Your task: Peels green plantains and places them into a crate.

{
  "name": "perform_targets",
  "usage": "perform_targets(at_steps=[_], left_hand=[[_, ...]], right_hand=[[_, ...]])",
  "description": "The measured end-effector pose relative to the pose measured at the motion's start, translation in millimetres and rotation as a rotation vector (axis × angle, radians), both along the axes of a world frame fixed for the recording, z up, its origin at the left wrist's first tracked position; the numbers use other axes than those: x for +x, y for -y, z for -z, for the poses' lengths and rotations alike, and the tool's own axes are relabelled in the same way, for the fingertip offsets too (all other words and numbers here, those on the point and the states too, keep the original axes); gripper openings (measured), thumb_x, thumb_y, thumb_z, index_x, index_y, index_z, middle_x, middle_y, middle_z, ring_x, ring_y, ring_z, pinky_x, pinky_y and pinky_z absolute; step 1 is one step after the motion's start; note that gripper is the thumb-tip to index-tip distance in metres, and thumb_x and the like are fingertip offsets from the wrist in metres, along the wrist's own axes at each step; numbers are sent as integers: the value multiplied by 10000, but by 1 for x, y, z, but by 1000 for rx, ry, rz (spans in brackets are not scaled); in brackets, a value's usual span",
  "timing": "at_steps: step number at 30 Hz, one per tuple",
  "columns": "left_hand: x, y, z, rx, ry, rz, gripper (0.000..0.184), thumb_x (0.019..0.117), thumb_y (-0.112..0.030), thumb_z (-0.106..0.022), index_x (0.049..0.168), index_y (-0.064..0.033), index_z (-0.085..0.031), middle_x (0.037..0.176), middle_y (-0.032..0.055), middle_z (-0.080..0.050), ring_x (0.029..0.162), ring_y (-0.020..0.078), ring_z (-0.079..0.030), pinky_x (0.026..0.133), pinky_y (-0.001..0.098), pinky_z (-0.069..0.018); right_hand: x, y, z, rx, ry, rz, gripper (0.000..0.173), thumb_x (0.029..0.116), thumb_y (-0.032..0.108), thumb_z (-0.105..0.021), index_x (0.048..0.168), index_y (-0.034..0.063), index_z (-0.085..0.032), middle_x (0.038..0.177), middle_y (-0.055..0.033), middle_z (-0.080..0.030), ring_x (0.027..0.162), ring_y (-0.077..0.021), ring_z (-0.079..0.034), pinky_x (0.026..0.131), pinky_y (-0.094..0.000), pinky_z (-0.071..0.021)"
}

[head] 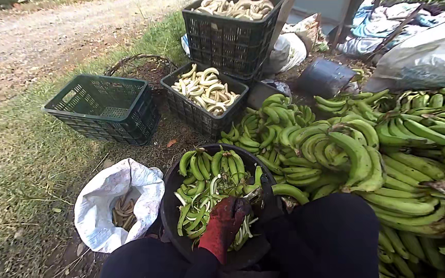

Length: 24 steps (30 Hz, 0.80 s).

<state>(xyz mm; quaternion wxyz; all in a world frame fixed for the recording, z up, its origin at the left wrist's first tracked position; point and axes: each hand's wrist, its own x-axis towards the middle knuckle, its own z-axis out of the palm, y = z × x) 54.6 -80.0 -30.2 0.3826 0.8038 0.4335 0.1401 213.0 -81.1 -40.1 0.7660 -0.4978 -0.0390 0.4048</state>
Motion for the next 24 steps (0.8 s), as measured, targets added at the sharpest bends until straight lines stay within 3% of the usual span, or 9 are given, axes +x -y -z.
perform_targets(at_steps=[2, 4, 5, 7, 8, 13, 15, 19, 24], left_hand=[[-3, -2, 1, 15, 7, 8, 523, 1018, -543, -505, 1233, -106, -694, 1168, 84, -714, 1128, 207, -672, 1026, 451, -531], [-7, -5, 7, 64, 26, 8, 531, 1006, -554, -521, 1225, -106, -703, 1171, 79, -716, 1136, 205, -670, 1033, 443, -530], [-9, -7, 12, 77, 38, -10, 520, 1006, -547, -525, 1217, -107, -707, 1164, 77, -719, 1129, 202, -673, 1030, 441, -532], [-15, -15, 26, 7, 34, -118, 485, 1034, -508, -504, 1226, -109, -700, 1150, 76, -716, 1098, 192, -680, 1008, 441, -544], [-21, -22, 32, -85, 8, -185, 489, 1051, -501, -470, 1258, -111, -681, 1158, 87, -709, 1081, 199, -685, 991, 461, -553], [-33, -33, 21, -267, 97, -248, 535, 1057, -612, -366, 1267, -214, -654, 991, 13, -702, 856, 149, -702, 785, 423, -619], [-36, -34, 13, -275, 99, -206, 544, 1056, -623, -348, 1323, -242, -631, 992, 6, -704, 850, 145, -701, 787, 422, -619], [-36, -31, 6, -189, 21, -82, 550, 1051, -619, -373, 1382, -251, -613, 1133, 16, -717, 994, 139, -702, 909, 442, -591], [-30, -27, 15, -97, -24, 47, 516, 1055, -590, -394, 1364, -253, -634, 1173, 0, -717, 1111, 130, -673, 1015, 439, -540]], right_hand=[[-7, -1, 2, -43, -27, -9, 420, 1110, 436, -288, 1129, 108, -550, 835, -23, -623, 717, -131, -629, 662, -330, -547], [-7, -1, 25, 41, -58, -55, 459, 1104, 465, -277, 1177, 113, -562, 887, -26, -624, 760, -130, -621, 679, -333, -537], [-5, -2, 34, 88, -96, -79, 473, 1105, 470, -266, 1144, 112, -574, 852, -21, -633, 729, -118, -626, 645, -319, -544], [-6, -9, 19, -7, -232, -78, 522, 1096, 510, -257, 974, 126, -588, 672, -11, -604, 549, -109, -594, 480, -291, -523], [-6, -11, 17, -41, -273, -98, 535, 1086, 538, -264, 963, 125, -580, 642, -16, -580, 504, -126, -578, 427, -298, -500], [17, -9, 18, -84, 42, -327, 386, 1103, 332, -404, 1323, 33, -510, 881, -108, -659, 736, -197, -673, 671, -352, -600], [33, -10, 25, -107, 162, -447, 403, 1065, 275, -517, 1366, 8, -507, 998, -144, -694, 837, -226, -694, 771, -384, -602], [45, -6, 6, -184, 345, -560, 464, 949, 243, -655, 1329, 2, -542, 1047, -125, -685, 893, -194, -688, 784, -366, -603], [47, -8, 1, -165, 351, -563, 527, 1052, 302, -502, 1509, 55, -415, 1059, -127, -679, 805, -190, -686, 707, -346, -604]])
